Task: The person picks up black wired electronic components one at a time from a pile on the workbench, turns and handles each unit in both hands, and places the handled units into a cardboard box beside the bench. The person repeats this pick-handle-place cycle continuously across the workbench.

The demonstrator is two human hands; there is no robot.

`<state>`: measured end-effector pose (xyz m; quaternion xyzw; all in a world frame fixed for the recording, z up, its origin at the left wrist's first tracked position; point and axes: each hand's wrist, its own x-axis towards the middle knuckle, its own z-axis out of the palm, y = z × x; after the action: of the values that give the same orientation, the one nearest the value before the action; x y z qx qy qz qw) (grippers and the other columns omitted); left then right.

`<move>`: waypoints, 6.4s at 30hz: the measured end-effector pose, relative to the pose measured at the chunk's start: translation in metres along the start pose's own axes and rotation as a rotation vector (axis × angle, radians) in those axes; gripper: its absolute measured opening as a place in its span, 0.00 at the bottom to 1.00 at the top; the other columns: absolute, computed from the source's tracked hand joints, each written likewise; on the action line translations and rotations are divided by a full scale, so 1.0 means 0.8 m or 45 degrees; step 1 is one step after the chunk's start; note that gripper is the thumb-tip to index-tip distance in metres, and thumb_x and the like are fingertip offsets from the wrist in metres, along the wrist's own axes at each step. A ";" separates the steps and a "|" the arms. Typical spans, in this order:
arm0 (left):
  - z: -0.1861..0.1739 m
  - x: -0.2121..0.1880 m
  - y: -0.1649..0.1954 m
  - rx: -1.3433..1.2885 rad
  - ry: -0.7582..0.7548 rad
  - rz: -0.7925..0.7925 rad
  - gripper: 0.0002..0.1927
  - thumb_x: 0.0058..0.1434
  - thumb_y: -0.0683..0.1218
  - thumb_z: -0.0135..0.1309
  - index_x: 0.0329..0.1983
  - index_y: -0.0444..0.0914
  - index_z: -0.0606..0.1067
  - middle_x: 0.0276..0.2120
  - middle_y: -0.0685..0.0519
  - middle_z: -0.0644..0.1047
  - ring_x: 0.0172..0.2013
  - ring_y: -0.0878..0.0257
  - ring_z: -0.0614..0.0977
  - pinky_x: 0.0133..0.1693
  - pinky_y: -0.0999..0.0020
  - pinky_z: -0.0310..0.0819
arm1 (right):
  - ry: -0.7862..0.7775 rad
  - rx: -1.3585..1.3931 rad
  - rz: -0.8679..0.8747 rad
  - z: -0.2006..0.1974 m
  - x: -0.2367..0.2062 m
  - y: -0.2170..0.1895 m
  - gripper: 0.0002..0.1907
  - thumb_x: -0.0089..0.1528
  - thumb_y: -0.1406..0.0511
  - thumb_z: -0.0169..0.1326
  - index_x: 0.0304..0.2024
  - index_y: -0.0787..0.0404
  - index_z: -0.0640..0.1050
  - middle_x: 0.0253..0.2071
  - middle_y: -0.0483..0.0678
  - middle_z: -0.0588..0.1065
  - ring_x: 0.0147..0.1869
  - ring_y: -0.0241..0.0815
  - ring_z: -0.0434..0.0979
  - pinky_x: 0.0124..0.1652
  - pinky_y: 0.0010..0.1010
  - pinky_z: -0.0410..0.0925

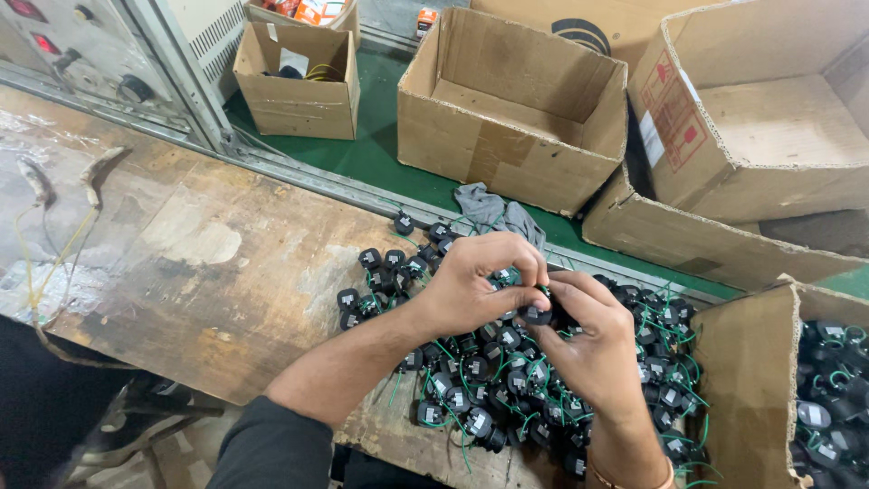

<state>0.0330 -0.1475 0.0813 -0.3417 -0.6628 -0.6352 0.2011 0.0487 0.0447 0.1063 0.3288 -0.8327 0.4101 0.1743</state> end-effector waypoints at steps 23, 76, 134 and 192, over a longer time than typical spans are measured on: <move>-0.032 0.014 0.042 0.549 0.157 0.141 0.12 0.59 0.39 0.67 0.45 0.37 0.78 0.49 0.50 0.82 0.50 0.55 0.84 0.53 0.62 0.79 | -0.067 2.017 0.619 0.001 -0.017 0.074 0.24 0.62 0.65 0.66 0.55 0.66 0.72 0.52 0.50 0.74 0.60 0.48 0.76 0.62 0.45 0.70; -0.048 -0.017 -0.147 1.338 -0.794 -0.661 0.14 0.45 0.45 0.69 0.37 0.49 0.86 0.45 0.53 0.77 0.54 0.52 0.76 0.52 0.56 0.73 | 2.320 1.440 0.672 -0.297 -0.170 0.330 0.24 0.62 0.76 0.50 0.62 0.70 0.68 0.56 0.64 0.69 0.59 0.58 0.72 0.60 0.49 0.68; -0.018 0.002 -0.011 0.138 -0.062 -0.012 0.09 0.59 0.40 0.67 0.39 0.36 0.78 0.46 0.46 0.84 0.45 0.56 0.86 0.50 0.65 0.82 | -0.054 0.432 0.154 0.018 -0.011 0.054 0.21 0.52 0.67 0.71 0.46 0.63 0.80 0.40 0.43 0.78 0.44 0.33 0.76 0.46 0.26 0.69; -0.027 0.009 0.051 0.464 -0.315 0.274 0.13 0.51 0.50 0.71 0.37 0.43 0.81 0.45 0.56 0.82 0.53 0.56 0.81 0.54 0.59 0.74 | -0.123 2.187 0.695 0.034 -0.032 0.052 0.44 0.51 0.81 0.42 0.71 0.59 0.56 0.57 0.52 0.66 0.55 0.46 0.74 0.49 0.34 0.72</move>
<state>0.0534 -0.1686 0.1170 -0.4435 -0.7458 -0.4334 0.2433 0.0377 0.0522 0.0522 0.1534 -0.2952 0.9036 -0.2700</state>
